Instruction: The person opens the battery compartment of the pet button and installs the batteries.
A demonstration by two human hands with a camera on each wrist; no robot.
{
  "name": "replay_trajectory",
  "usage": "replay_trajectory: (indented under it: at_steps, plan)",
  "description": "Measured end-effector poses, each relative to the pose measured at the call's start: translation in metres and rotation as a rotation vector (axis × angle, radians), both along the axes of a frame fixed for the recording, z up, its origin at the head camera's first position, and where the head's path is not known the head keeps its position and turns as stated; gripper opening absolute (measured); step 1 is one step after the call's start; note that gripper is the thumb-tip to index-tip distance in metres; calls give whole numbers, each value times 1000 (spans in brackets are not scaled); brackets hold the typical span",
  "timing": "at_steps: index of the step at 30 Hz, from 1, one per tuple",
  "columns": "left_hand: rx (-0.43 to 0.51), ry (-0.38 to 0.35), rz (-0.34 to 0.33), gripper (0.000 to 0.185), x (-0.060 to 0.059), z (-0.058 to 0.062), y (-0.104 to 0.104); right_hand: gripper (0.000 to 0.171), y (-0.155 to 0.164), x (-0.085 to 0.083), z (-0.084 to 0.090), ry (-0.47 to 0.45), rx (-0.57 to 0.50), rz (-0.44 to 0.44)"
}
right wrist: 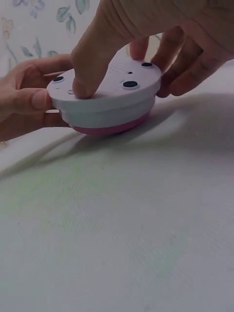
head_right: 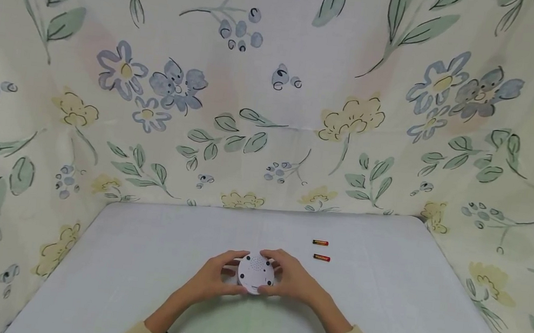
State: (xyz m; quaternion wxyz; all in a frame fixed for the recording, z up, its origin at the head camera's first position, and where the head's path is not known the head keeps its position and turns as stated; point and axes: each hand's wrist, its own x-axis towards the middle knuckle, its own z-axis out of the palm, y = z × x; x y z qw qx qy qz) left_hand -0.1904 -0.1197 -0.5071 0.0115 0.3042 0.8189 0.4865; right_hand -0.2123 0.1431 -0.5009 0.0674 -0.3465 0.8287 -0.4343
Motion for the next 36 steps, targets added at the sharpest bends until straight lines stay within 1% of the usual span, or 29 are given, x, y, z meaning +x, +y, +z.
replay_trajectory:
  at_steps: [4, 6, 10, 15, 22, 28, 36]
  plan:
    - [15, -10, 2, 76, 0, 3, 1, 80, -3, -1, 5, -26, 7, 28]
    - [27, -17, 0, 77, 1, 5, 3, 81, -4, -1, 6, -23, 21, 30]
    - [37, -9, -2, 77, 0, 6, 3, 81, -7, -2, 7, -1, 47, 31]
    - [47, -3, -7, 77, 0, 6, 3, 79, -9, -3, 8, 30, 55, 47]
    - [34, 0, -11, 78, -1, 7, 2, 80, -11, -4, 10, 76, 89, 82]
    - [30, -12, -15, 78, -3, 8, 1, 81, -12, -4, 9, 61, 111, 71]
    - [19, 5, -6, 77, -3, 10, 4, 80, -10, -5, 10, 69, 105, 75]
